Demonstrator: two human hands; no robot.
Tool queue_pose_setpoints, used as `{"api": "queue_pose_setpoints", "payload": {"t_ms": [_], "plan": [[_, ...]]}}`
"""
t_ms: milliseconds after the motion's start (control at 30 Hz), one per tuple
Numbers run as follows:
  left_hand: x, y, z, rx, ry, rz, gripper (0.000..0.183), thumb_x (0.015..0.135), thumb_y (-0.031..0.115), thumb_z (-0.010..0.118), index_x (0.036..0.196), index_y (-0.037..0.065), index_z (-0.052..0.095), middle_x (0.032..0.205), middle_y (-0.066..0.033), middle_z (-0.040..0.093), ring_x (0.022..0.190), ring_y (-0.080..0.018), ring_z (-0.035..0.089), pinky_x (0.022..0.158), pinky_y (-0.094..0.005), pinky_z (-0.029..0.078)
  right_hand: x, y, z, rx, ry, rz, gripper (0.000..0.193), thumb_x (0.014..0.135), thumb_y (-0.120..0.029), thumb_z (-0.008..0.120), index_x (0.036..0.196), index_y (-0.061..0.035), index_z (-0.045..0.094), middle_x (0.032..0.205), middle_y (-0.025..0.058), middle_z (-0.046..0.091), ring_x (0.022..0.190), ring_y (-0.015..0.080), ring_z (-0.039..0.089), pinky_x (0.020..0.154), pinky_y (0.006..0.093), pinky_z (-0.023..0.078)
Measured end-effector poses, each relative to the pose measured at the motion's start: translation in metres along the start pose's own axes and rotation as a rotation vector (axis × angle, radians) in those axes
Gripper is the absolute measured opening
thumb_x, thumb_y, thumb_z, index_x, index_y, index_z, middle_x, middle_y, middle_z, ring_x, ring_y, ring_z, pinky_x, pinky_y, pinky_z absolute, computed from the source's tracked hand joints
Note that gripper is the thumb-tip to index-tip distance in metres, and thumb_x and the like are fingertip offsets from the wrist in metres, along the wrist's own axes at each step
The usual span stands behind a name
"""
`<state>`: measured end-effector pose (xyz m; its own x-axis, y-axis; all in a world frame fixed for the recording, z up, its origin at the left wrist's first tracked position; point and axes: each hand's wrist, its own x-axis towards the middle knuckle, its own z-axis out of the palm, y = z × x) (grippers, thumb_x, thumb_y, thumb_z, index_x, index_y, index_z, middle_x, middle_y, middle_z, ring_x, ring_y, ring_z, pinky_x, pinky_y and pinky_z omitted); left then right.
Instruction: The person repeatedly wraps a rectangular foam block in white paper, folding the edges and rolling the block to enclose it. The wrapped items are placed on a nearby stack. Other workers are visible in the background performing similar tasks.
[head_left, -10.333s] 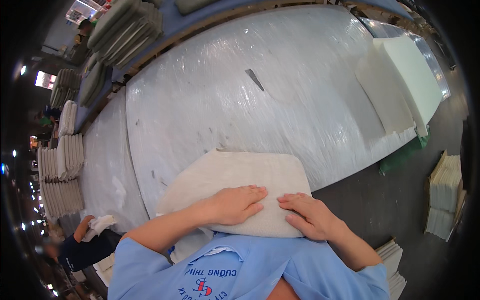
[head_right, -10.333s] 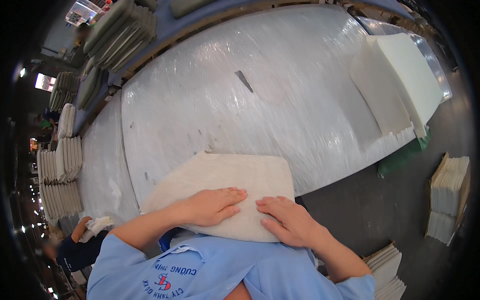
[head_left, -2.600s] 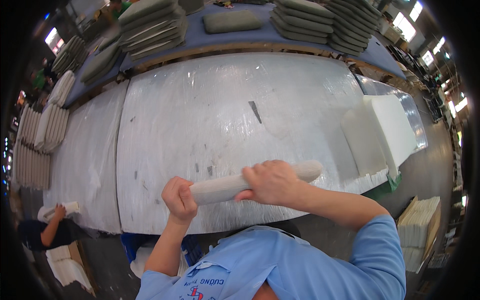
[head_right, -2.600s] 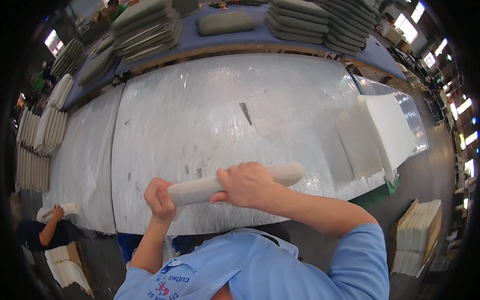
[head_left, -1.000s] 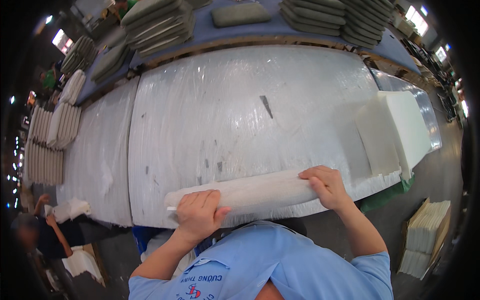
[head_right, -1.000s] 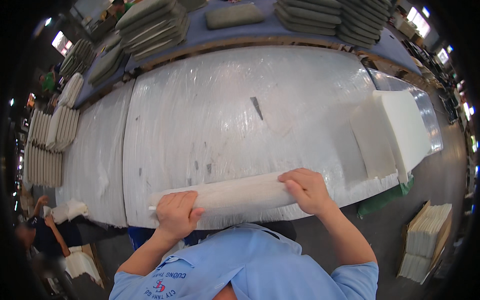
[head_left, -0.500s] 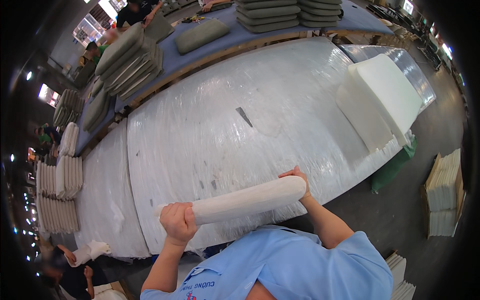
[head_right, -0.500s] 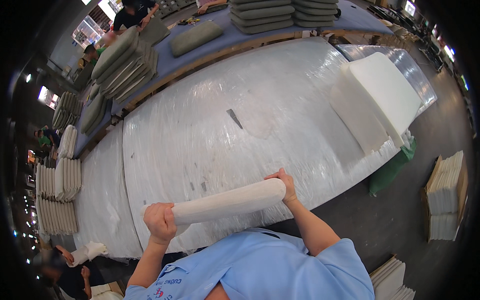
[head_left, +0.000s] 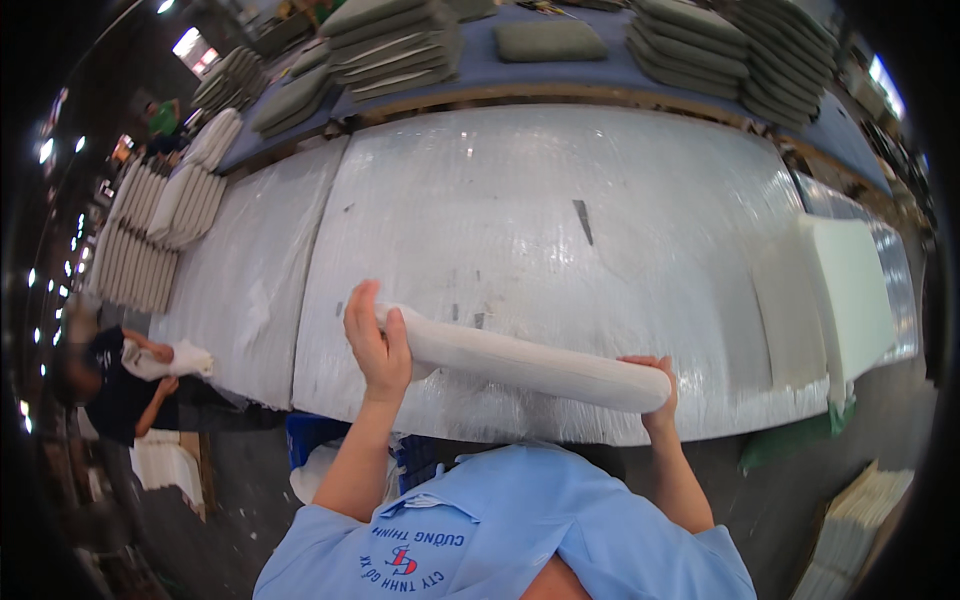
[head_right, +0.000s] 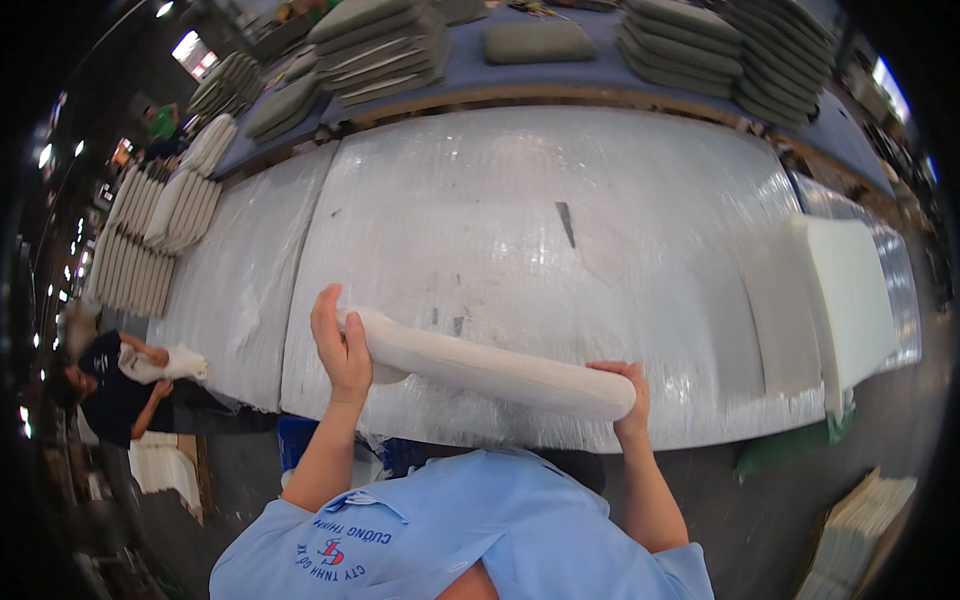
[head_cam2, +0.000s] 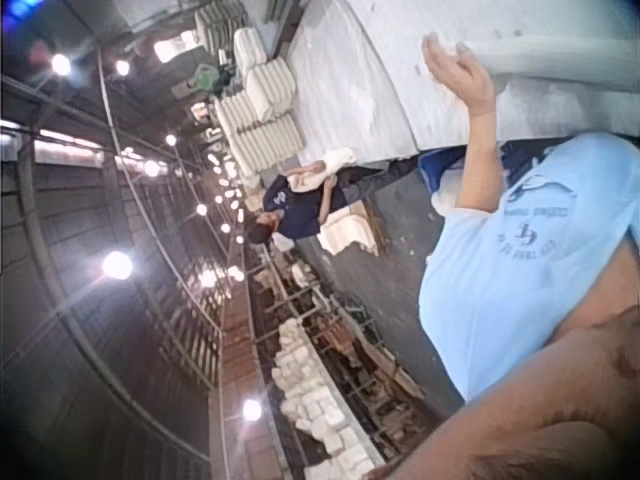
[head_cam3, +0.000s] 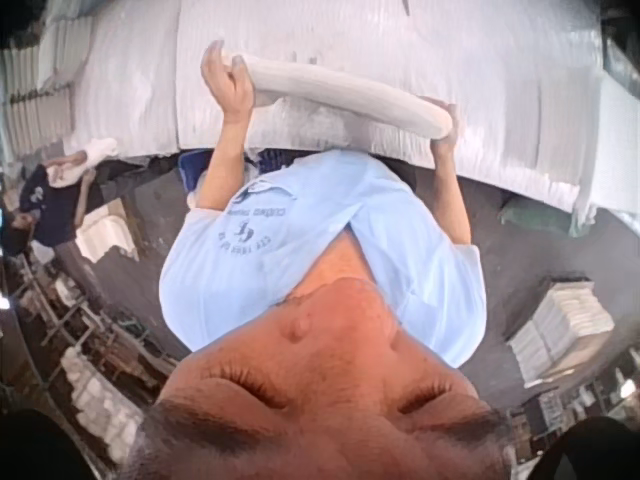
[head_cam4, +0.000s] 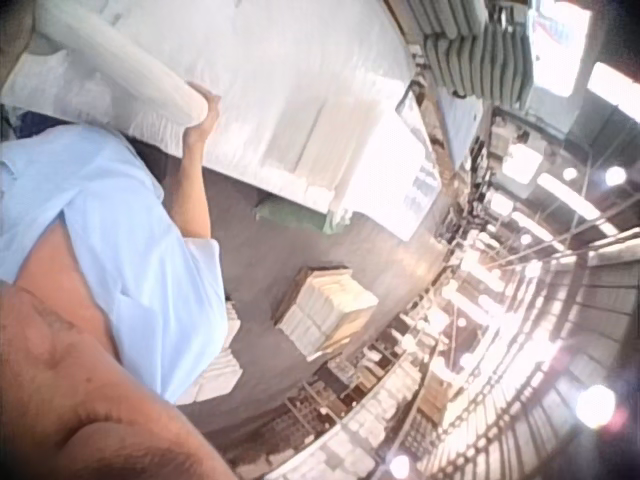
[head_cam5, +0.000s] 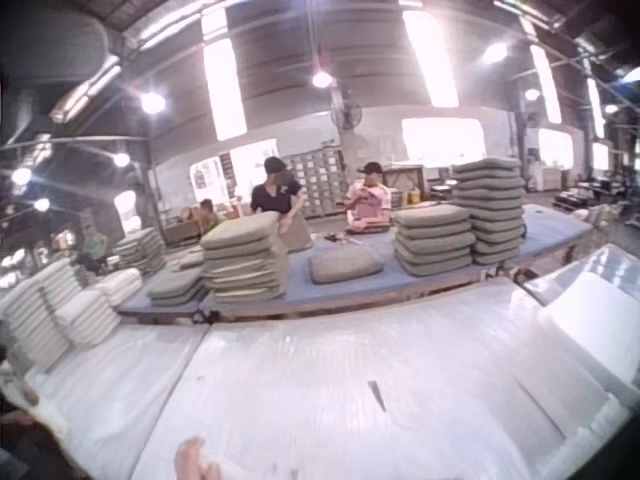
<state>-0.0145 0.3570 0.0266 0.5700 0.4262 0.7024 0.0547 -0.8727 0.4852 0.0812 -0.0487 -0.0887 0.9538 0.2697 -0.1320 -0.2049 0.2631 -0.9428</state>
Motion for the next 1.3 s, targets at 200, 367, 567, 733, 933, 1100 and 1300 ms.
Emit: {"api": "queue_pose_setpoints", "payload": {"t_ms": [200, 367, 567, 733, 933, 1100, 1300], "plan": [[-0.062, -0.013, -0.005, -0.741, 0.065, -0.835, 0.053, 0.111, 0.036, 0.060, 0.149, -0.001, 0.052, 0.142, -0.0133, 0.062, 0.131, -0.0216, 0.055, 0.114, -0.0389, 0.041, -0.002, 0.010, 0.001, 0.053, -0.030, 0.073, 0.077, 0.114, -0.059, 0.033, 0.121, 0.0077, 0.071, 0.118, 0.0203, 0.076, 0.107, 0.0265, 0.072, 0.100, 0.0400, 0.055], [-0.055, -0.028, 0.007, -1.010, -0.191, -0.899, 0.052, 0.109, 0.039, 0.065, 0.140, -0.002, 0.062, 0.132, -0.0111, 0.068, 0.121, -0.0178, 0.061, 0.108, -0.0337, 0.045, -0.008, 0.002, -0.006, 0.113, -0.003, 0.165, 0.079, 0.113, -0.061, 0.033, 0.126, 0.0075, 0.070, 0.126, 0.0208, 0.074, 0.118, 0.0283, 0.069, 0.104, 0.0414, 0.053], [-0.023, -0.039, 0.020, -1.059, -0.291, -0.873, 0.058, 0.106, 0.045, 0.067, 0.140, -0.001, 0.062, 0.131, -0.0095, 0.068, 0.120, -0.0188, 0.061, 0.107, -0.0349, 0.046, -0.043, -0.054, 0.031, -0.123, -0.359, 0.126, 0.078, 0.109, -0.061, 0.042, 0.140, 0.0082, 0.063, 0.137, 0.0200, 0.070, 0.132, 0.0282, 0.063, 0.117, 0.0412, 0.043], [-0.008, -0.014, 0.045, -1.036, -0.202, -0.840, 0.062, 0.105, 0.044, 0.068, 0.145, -0.001, 0.057, 0.136, -0.0125, 0.065, 0.129, -0.0224, 0.057, 0.110, -0.0381, 0.045, -0.057, -0.062, 0.061, -0.118, -0.623, -0.016, 0.066, 0.105, -0.047, 0.056, 0.149, 0.0030, 0.057, 0.154, 0.0159, 0.058, 0.137, 0.0268, 0.058, 0.117, 0.0406, 0.043], [-0.020, -0.014, 0.038, -0.344, 0.040, -0.534, 0.054, 0.106, 0.038, 0.067, 0.143, 0.000, 0.059, 0.133, -0.0162, 0.067, 0.128, -0.0277, 0.061, 0.111, -0.0412, 0.047, -0.046, -0.053, 0.089, -0.140, -0.673, -0.007, 0.043, 0.108, -0.013, 0.054, 0.149, 0.0010, 0.056, 0.143, 0.0126, 0.062, 0.121, 0.0184, 0.063, 0.105, 0.0330, 0.050], [-0.021, -0.003, 0.014, -0.558, 0.010, -0.730, 0.050, 0.107, 0.033, 0.066, 0.146, 0.004, 0.059, 0.132, -0.0118, 0.068, 0.125, -0.0259, 0.063, 0.108, -0.0371, 0.049, -0.053, -0.042, 0.112, -0.226, -0.724, -0.104, 0.039, 0.109, -0.017, 0.054, 0.145, -0.0014, 0.059, 0.141, 0.0128, 0.064, 0.119, 0.0182, 0.064, 0.102, 0.0339, 0.051], [-0.018, -0.010, -0.012, -0.653, -0.143, -0.871, 0.064, 0.107, 0.040, 0.065, 0.160, 0.008, 0.047, 0.140, -0.0095, 0.062, 0.137, -0.0204, 0.051, 0.121, -0.0403, 0.032, -0.045, -0.017, 0.123, -0.208, -0.742, -0.135, 0.037, 0.110, -0.021, 0.058, 0.142, -0.0016, 0.062, 0.136, 0.0118, 0.065, 0.116, 0.0180, 0.065, 0.099, 0.0336, 0.052]]}}
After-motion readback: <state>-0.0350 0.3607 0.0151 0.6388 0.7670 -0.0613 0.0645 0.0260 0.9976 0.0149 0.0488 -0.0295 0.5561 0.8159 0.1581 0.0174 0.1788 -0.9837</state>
